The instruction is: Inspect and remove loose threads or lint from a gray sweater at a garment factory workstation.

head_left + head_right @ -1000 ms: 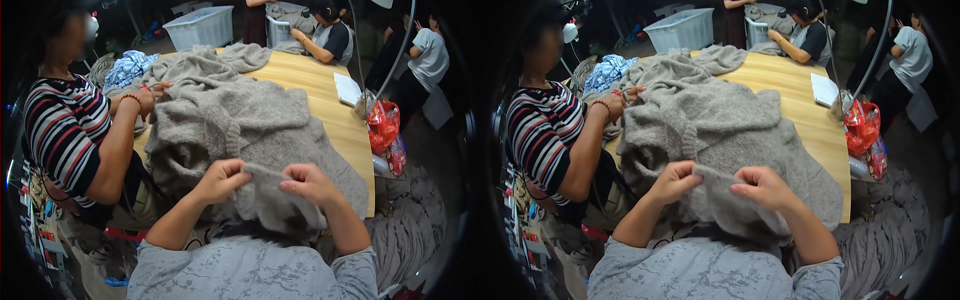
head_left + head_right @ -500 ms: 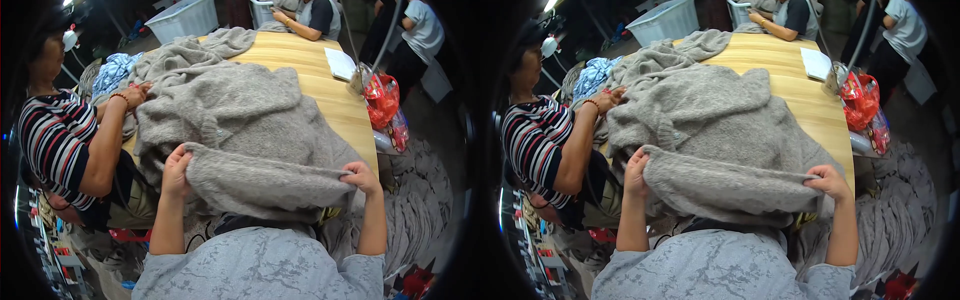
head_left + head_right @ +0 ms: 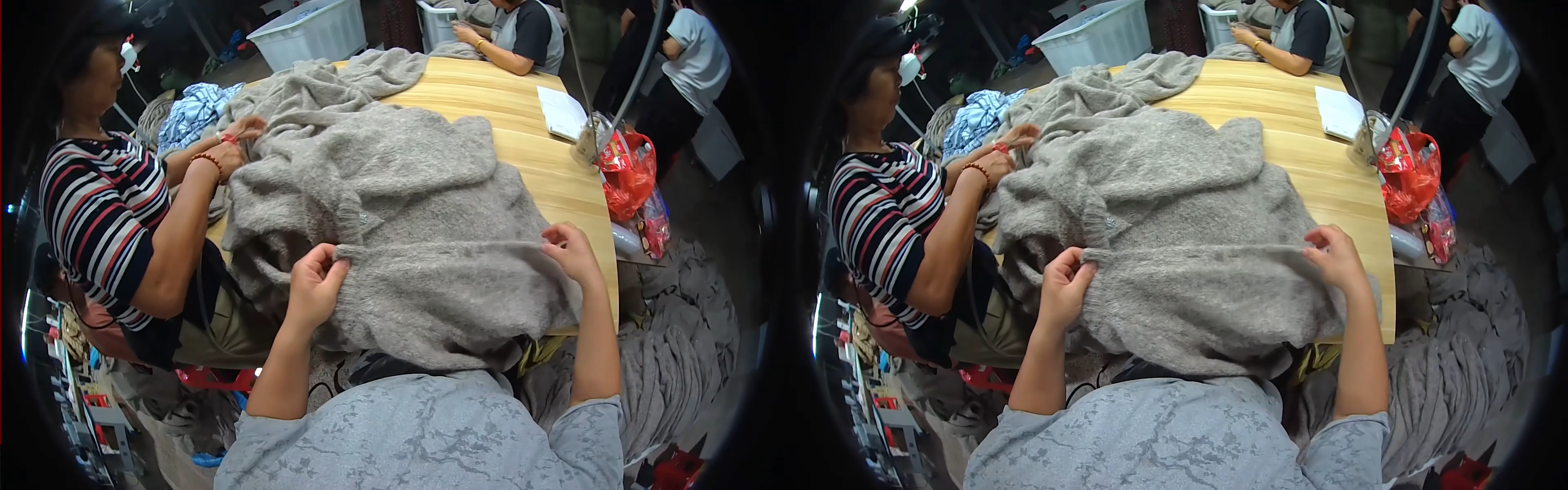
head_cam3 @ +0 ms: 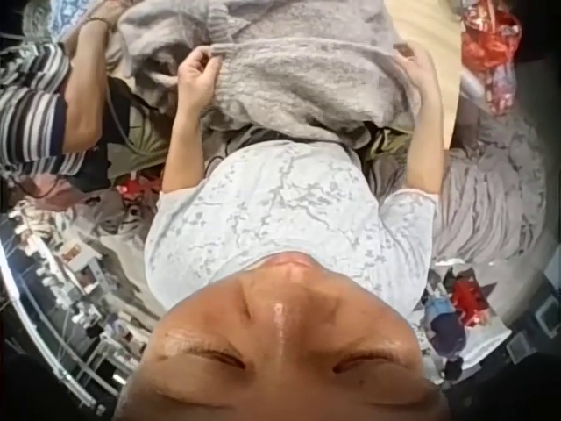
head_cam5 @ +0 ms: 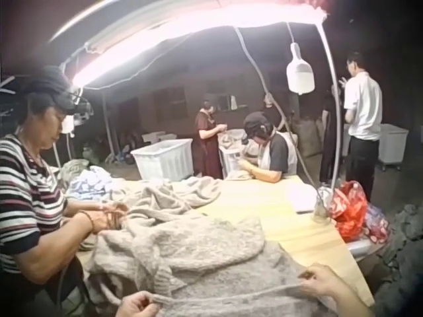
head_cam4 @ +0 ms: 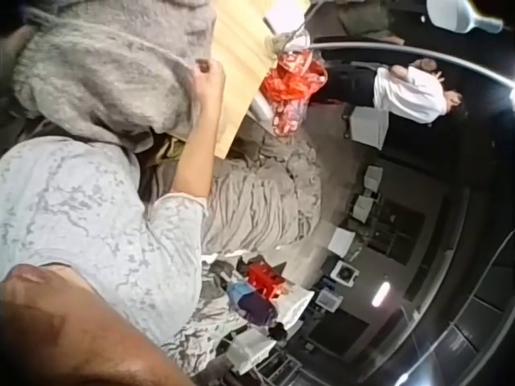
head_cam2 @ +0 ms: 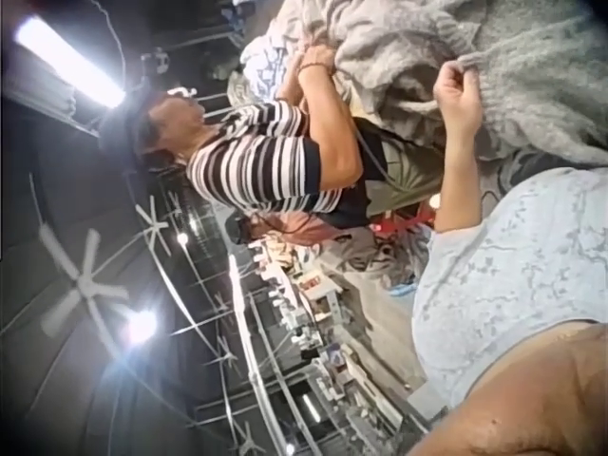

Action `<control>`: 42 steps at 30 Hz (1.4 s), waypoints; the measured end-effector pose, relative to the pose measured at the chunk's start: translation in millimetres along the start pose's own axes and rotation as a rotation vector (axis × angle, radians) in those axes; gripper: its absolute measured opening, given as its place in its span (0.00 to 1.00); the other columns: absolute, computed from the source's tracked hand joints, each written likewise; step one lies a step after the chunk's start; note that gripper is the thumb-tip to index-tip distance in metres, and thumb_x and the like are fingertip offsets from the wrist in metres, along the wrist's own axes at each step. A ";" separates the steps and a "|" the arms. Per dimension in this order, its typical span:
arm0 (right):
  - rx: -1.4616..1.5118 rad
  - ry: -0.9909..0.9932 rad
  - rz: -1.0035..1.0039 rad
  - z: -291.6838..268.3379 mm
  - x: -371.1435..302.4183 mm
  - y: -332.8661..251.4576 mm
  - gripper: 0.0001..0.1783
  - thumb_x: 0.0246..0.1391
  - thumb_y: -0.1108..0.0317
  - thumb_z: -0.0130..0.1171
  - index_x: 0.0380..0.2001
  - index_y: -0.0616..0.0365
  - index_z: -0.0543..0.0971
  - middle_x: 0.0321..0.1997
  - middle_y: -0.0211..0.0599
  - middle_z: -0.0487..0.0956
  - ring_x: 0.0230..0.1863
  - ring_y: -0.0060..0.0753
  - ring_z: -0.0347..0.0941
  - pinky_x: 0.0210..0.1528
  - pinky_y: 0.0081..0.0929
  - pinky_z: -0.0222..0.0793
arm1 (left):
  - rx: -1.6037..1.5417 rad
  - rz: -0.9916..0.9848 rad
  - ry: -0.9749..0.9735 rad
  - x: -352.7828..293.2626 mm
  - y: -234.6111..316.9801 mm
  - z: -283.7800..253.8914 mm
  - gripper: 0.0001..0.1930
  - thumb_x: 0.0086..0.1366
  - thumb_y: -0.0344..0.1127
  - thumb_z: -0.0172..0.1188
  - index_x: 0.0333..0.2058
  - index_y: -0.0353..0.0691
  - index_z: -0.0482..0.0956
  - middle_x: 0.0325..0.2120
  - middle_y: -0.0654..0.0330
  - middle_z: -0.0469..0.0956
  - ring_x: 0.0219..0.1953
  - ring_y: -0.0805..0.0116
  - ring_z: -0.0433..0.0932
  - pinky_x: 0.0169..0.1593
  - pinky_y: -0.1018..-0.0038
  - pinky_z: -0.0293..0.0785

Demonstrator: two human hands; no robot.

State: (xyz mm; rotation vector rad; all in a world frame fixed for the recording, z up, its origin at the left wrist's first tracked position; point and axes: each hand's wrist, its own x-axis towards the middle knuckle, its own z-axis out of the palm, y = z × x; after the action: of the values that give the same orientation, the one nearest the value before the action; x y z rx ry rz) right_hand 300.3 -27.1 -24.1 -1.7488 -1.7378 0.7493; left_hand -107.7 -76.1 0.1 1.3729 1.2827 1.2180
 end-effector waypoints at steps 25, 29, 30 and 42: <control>0.016 0.007 -0.119 -84.1 150.1 -144.4 0.14 0.49 0.61 0.58 0.28 0.63 0.77 0.27 0.31 0.77 0.28 0.18 0.71 0.32 0.21 0.68 | 0.920 0.690 -0.068 46.7 22.0 -27.8 0.09 0.47 0.25 0.56 0.30 0.40 0.71 0.34 0.60 0.72 0.47 0.60 0.70 0.59 0.50 0.51; -0.793 0.158 -0.223 -18.1 140.3 -132.6 0.16 0.39 0.73 0.57 0.36 0.58 0.76 0.38 0.47 0.76 0.44 0.50 0.70 0.47 0.37 0.66 | 0.862 0.637 -0.067 46.4 20.1 -22.9 0.09 0.48 0.26 0.56 0.31 0.40 0.72 0.35 0.60 0.72 0.45 0.59 0.70 0.61 0.49 0.48; -0.502 0.188 -0.354 -1.6 131.6 -134.5 0.12 0.40 0.76 0.55 0.33 0.60 0.76 0.34 0.47 0.75 0.44 0.48 0.70 0.47 0.37 0.66 | 0.860 0.639 -0.072 44.7 20.1 -21.6 0.09 0.48 0.26 0.57 0.31 0.40 0.72 0.35 0.61 0.72 0.45 0.59 0.70 0.62 0.49 0.47; 0.009 0.017 -0.695 133.2 42.2 -152.4 0.09 0.48 0.75 0.53 0.35 0.59 0.76 0.35 0.43 0.74 0.34 0.51 0.73 0.35 0.40 0.70 | 1.018 0.772 0.020 6.8 46.3 16.0 0.11 0.40 0.21 0.54 0.27 0.37 0.73 0.32 0.58 0.74 0.45 0.54 0.71 0.54 0.52 0.59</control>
State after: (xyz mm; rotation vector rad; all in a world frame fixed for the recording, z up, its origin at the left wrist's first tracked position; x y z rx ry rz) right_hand 99.0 16.1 -5.5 -1.0113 -2.1276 0.4239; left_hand -85.3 -73.1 44.1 2.7787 1.5099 1.0382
